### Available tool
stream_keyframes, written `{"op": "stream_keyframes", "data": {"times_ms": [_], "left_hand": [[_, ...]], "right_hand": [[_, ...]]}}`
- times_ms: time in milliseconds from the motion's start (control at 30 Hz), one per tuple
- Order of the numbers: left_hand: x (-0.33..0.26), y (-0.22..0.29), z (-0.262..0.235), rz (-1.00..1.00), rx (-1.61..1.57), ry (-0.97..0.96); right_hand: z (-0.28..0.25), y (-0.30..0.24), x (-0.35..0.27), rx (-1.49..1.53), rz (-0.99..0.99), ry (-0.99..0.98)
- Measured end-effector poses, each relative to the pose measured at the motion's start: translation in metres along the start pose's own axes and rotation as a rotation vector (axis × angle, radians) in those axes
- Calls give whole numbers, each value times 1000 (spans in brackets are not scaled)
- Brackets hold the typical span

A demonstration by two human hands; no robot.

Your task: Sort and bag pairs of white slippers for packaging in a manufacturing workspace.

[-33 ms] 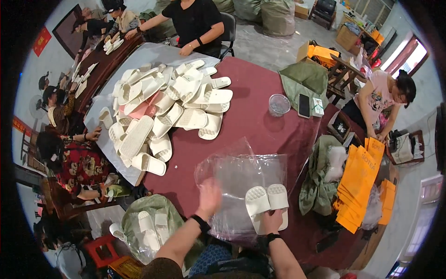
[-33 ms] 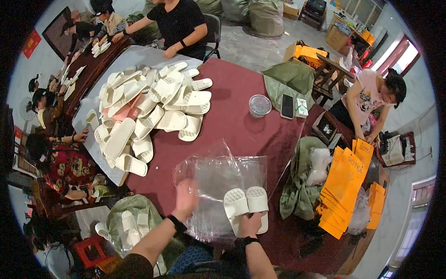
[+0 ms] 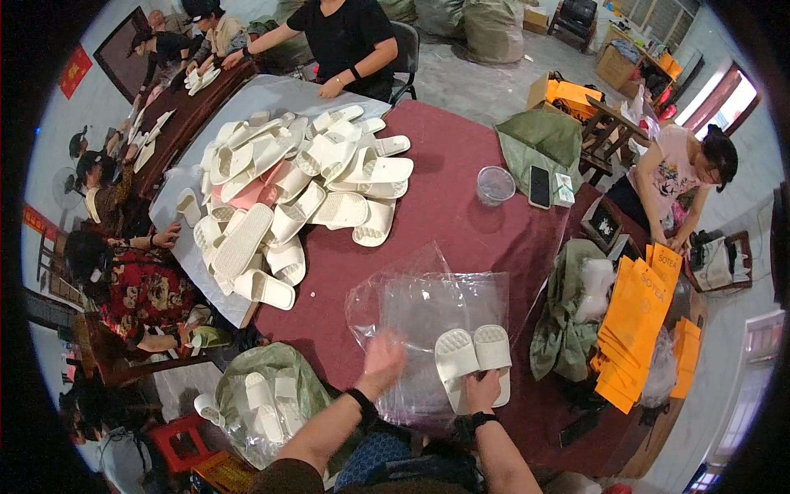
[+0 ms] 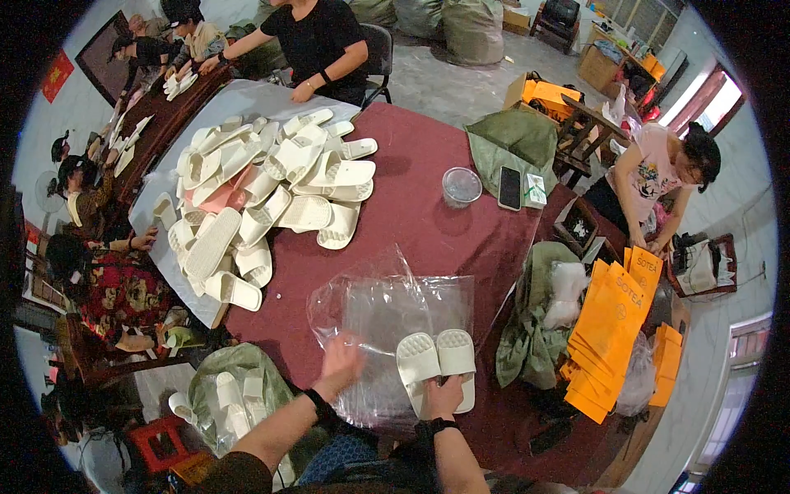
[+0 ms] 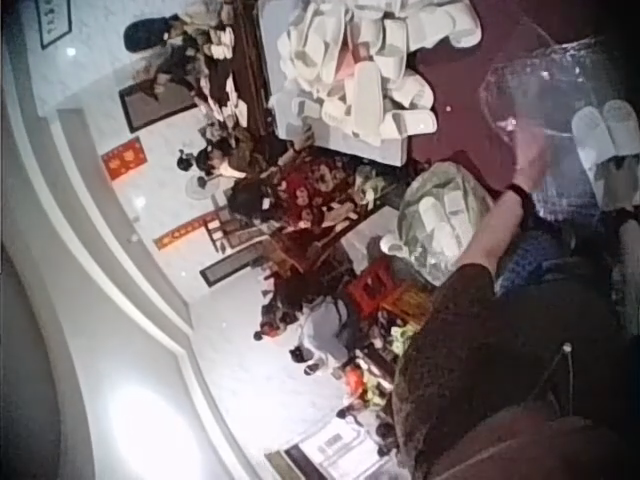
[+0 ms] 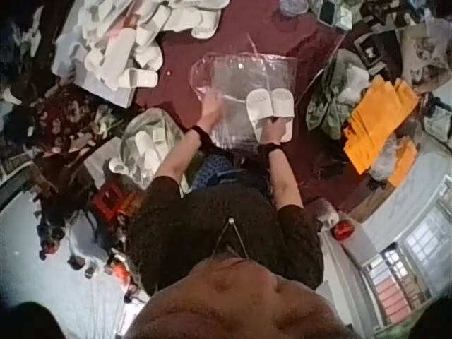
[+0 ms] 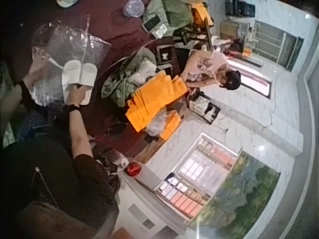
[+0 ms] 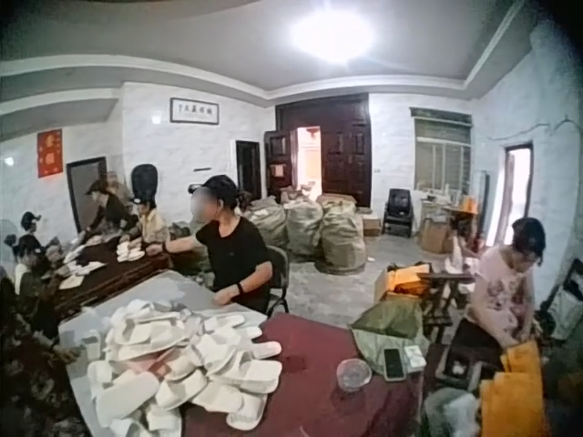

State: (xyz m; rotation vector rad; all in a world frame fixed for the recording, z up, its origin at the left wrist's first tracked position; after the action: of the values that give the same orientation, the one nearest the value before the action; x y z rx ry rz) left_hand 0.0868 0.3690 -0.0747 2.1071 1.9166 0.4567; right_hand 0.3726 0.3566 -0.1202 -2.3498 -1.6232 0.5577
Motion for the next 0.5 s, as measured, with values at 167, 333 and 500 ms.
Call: {"op": "stream_keyframes", "data": {"times_ms": [167,333,500], "left_hand": [[-69,77,71,-37,-163,-335],[-77,69,84,-73,-127,-303],[-68,61,84,-10,-115,-316]], "right_hand": [[-4,7,6,175,78,-40],[-65,15,4,635,25,249],[-89,75,6,880,75,105]]}}
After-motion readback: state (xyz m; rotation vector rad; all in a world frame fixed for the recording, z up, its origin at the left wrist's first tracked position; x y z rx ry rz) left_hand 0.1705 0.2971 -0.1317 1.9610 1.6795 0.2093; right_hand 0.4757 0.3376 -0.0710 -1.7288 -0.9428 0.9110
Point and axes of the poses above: each hand's wrist, its own x-axis towards the middle knuckle, its own z-axis out of the palm, y = z × x, the point moved 9 cm from there along x, towards the middle knuckle, and after that the axes turned 3 degrees about z, right-handed, at the moved point
